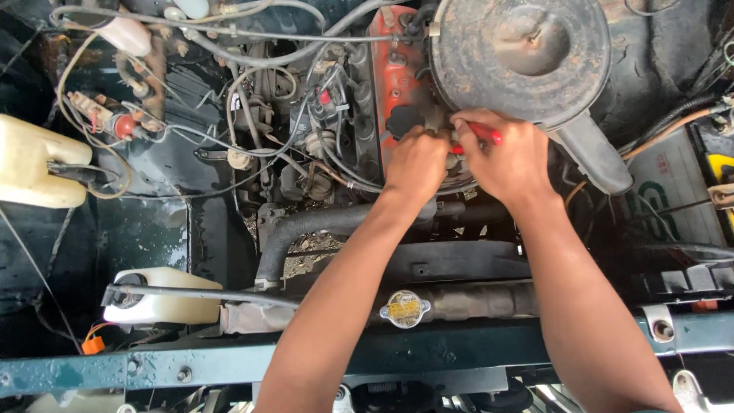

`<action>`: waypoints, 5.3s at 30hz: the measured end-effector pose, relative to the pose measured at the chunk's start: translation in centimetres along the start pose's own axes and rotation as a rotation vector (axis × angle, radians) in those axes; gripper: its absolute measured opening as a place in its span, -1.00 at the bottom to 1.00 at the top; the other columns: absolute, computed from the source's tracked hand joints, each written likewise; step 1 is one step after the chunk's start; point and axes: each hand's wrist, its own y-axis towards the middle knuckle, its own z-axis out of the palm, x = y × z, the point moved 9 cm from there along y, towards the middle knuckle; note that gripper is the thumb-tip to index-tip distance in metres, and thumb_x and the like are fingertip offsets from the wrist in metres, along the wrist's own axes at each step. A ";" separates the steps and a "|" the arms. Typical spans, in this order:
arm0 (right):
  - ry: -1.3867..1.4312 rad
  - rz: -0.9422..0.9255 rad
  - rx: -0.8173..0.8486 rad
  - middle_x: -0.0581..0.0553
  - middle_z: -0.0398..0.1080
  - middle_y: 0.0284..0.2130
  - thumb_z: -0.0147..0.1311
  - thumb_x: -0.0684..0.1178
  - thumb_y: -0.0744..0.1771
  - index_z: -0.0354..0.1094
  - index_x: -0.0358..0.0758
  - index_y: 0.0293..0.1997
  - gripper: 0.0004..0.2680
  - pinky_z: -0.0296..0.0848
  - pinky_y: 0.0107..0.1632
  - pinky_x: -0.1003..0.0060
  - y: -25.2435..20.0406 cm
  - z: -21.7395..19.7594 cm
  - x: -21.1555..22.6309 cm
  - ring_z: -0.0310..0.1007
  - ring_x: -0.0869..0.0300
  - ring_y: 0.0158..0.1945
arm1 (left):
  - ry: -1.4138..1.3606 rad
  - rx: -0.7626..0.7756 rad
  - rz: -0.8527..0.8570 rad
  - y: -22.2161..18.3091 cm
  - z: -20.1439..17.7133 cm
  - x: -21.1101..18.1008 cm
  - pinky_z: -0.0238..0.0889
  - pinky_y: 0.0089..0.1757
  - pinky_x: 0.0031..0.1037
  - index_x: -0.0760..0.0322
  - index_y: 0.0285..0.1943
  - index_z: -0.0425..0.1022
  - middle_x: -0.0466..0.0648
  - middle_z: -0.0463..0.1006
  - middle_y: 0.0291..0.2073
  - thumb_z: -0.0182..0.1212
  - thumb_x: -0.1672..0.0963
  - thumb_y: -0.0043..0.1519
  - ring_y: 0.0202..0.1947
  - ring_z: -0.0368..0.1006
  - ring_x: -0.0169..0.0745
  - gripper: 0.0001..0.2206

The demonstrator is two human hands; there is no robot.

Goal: Cleaning engine components using a small brush and a scraper tool in an engine bay.

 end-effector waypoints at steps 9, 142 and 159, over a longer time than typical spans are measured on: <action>0.110 0.041 0.005 -0.04 0.56 -0.38 0.15 0.07 0.39 0.61 0.18 -0.05 -0.89 0.52 -0.25 0.04 -0.2 0.1 0.4 0.58 -0.10 -0.32 | 0.207 -0.208 0.025 0.7 2.0 -1.3 0.22 -0.12 -0.31 0.14 -0.47 0.65 -0.03 0.58 -0.51 0.40 0.18 0.00 -0.23 0.42 -0.14 -0.97; -0.163 0.159 0.633 -0.04 0.57 -0.63 -0.05 0.10 0.33 0.53 -0.10 -0.46 -0.75 0.52 0.02 -0.11 -2.3 3.4 3.5 0.63 -0.16 -0.29 | -0.509 0.021 -0.086 -6.1 -10.4 5.5 0.58 -0.27 -0.11 0.09 0.08 0.53 0.07 0.56 -0.07 0.08 0.16 0.34 -0.13 0.58 0.33 -0.81; -0.015 0.127 0.455 -0.30 0.57 -0.30 -0.21 0.32 0.44 0.48 0.09 0.11 -0.67 0.43 0.04 -0.15 -1.8 2.1 2.9 0.55 -0.27 -0.11 | -0.449 0.055 -0.121 -6.2 -10.8 5.4 0.58 -0.24 -0.13 0.11 -0.01 0.56 0.05 0.59 -0.08 0.09 0.10 0.33 -0.16 0.61 0.24 -0.84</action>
